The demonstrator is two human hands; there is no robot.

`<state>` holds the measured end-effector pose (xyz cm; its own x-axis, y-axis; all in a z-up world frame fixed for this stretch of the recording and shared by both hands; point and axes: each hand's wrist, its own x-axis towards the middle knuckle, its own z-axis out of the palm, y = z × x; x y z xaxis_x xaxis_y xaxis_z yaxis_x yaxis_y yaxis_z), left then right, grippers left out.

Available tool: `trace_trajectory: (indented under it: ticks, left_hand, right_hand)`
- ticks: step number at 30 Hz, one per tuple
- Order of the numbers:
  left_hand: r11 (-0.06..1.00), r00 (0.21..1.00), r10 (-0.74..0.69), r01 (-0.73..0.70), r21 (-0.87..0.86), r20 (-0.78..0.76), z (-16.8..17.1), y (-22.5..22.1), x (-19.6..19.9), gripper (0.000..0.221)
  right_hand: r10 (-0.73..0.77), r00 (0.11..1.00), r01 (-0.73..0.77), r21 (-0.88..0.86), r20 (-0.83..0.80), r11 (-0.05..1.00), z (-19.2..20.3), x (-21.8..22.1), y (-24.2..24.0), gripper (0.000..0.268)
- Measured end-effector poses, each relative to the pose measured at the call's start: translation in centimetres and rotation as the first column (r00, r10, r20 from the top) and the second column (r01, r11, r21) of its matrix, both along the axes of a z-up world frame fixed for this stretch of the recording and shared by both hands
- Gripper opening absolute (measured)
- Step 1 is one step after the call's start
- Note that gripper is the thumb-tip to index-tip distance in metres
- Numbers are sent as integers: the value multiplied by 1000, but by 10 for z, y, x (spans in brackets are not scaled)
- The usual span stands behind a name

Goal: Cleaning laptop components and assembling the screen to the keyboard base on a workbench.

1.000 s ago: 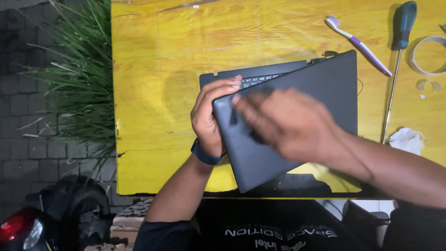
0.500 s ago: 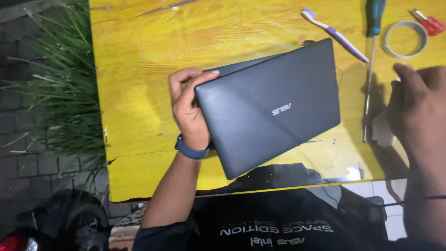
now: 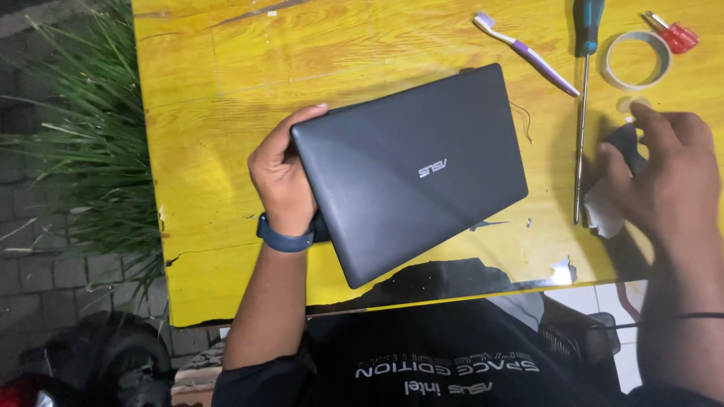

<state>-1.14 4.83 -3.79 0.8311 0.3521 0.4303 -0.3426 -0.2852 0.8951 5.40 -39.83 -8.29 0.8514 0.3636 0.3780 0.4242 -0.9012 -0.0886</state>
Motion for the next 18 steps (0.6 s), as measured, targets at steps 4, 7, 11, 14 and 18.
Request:
trace_trajectory:
  ticks: [4,7,11,14,18]
  left_hand:
    - [999,999,4,-5,-32,-41,1,4,1,29]
    - [995,996,-1,-8,-95,-93,1,9,3,23]
    - [990,993,-15,-1,-140,-115,3,8,4,28]
    - [961,995,-8,-21,-274,-104,-2,5,4,30]
    - [898,997,-47,13,-440,-66,-7,2,2,47]
  right_hand:
    - [173,969,-119,283,-176,952,38,-14,71,35]
    - [265,892,-142,330,-365,933,46,-6,104,47]
    - [197,849,-29,329,-491,944,44,8,124,51]
    - [172,841,7,329,-513,944,34,18,124,51]
    - [175,812,35,346,-557,938,29,24,126,51]
